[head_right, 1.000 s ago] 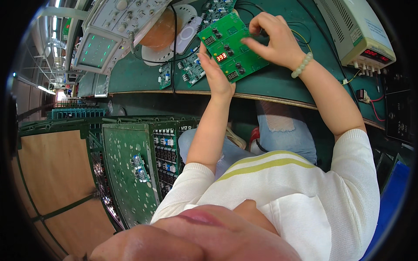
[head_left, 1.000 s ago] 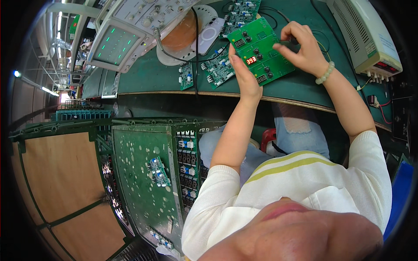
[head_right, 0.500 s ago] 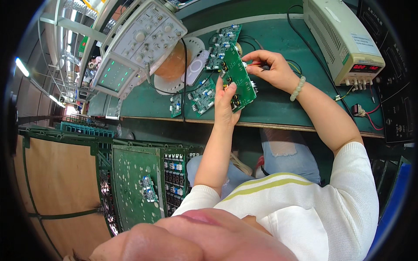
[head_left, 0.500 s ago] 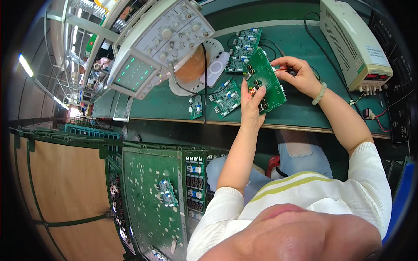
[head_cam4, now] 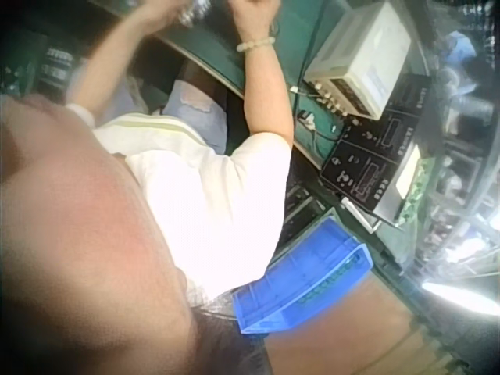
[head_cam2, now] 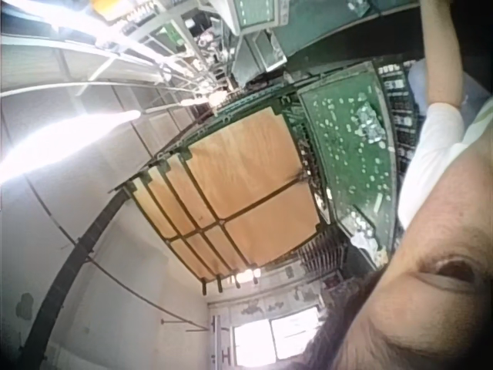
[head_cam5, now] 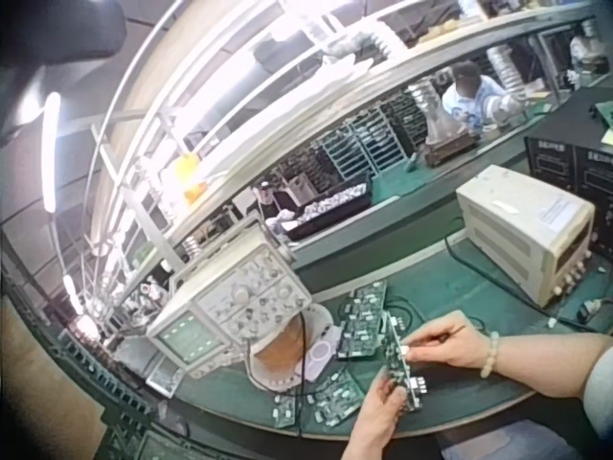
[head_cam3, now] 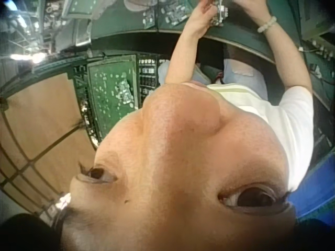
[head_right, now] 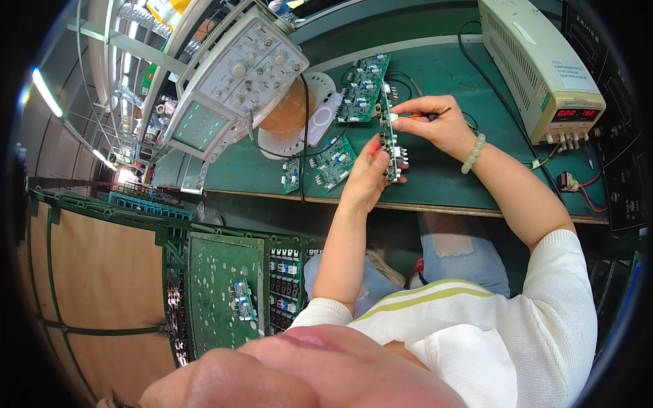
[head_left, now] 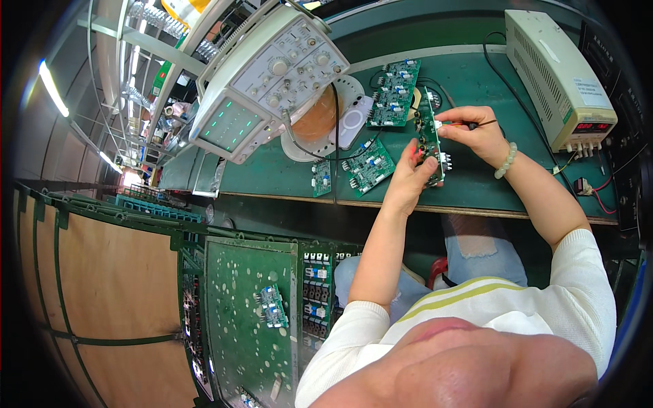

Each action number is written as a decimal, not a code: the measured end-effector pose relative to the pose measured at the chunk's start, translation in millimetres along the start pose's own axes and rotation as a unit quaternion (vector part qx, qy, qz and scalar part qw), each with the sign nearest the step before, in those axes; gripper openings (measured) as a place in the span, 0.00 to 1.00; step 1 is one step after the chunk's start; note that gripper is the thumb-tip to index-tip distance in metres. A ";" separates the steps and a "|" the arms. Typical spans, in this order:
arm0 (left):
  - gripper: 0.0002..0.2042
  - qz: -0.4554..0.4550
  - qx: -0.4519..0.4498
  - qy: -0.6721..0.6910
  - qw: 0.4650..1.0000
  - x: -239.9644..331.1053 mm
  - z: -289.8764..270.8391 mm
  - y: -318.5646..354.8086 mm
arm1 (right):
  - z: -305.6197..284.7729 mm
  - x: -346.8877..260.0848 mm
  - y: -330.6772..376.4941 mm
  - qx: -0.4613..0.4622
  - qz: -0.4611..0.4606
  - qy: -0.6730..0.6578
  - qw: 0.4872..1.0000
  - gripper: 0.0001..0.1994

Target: Testing multiple printed circuit boards using an oscilloscope and power supply at an assembly station.

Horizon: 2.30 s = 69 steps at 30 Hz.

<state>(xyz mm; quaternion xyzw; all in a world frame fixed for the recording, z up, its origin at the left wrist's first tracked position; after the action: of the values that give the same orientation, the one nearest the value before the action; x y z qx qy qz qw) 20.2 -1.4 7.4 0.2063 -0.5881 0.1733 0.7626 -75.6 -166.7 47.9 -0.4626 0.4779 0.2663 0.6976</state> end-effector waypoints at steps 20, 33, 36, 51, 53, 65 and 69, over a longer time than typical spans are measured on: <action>0.42 0.012 0.016 -0.008 1.000 6.8 15.7 7.5 | 5.6 -1.7 -0.9 -0.027 -0.040 0.012 0.999 0.11; 0.51 0.092 0.041 0.078 0.992 11.6 -3.7 2.5 | 8.3 -4.8 2.9 -0.054 -0.102 0.015 0.993 0.06; 0.53 0.093 0.046 0.056 0.993 10.6 -5.8 0.4 | 11.1 -7.5 4.2 -0.072 -0.120 0.065 0.988 0.05; 0.56 0.131 0.062 -0.035 0.989 3.1 -8.0 -2.7 | 7.3 -7.6 2.8 -0.089 -0.230 0.147 0.958 0.04; 0.52 0.157 0.085 -0.065 0.982 2.4 -9.9 -2.7 | 6.6 -6.9 2.1 -0.095 -0.235 0.149 0.956 0.05; 0.58 0.145 0.069 -0.078 0.984 7.6 -9.6 -2.1 | 6.1 -6.5 2.4 -0.115 -0.264 0.186 0.940 0.06; 0.58 0.145 0.073 -0.084 0.983 7.4 -10.7 -2.8 | 6.4 -5.6 2.7 -0.117 -0.261 0.196 0.938 0.06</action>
<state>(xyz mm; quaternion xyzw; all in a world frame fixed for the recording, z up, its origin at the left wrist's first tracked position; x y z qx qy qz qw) 32.3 1.9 11.8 0.1873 -0.6599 0.3065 0.6599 -77.4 -159.4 52.7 -0.6925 0.4330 0.0324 0.5762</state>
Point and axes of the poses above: each hand's wrist, its own y-axis away from the middle knuckle, its own z-axis out of the palm, x = y × z, the point moved 2 cm from there along -y, towards the middle knuckle, and after that the axes turned 7 degrees about -y, right-handed, at the moved point
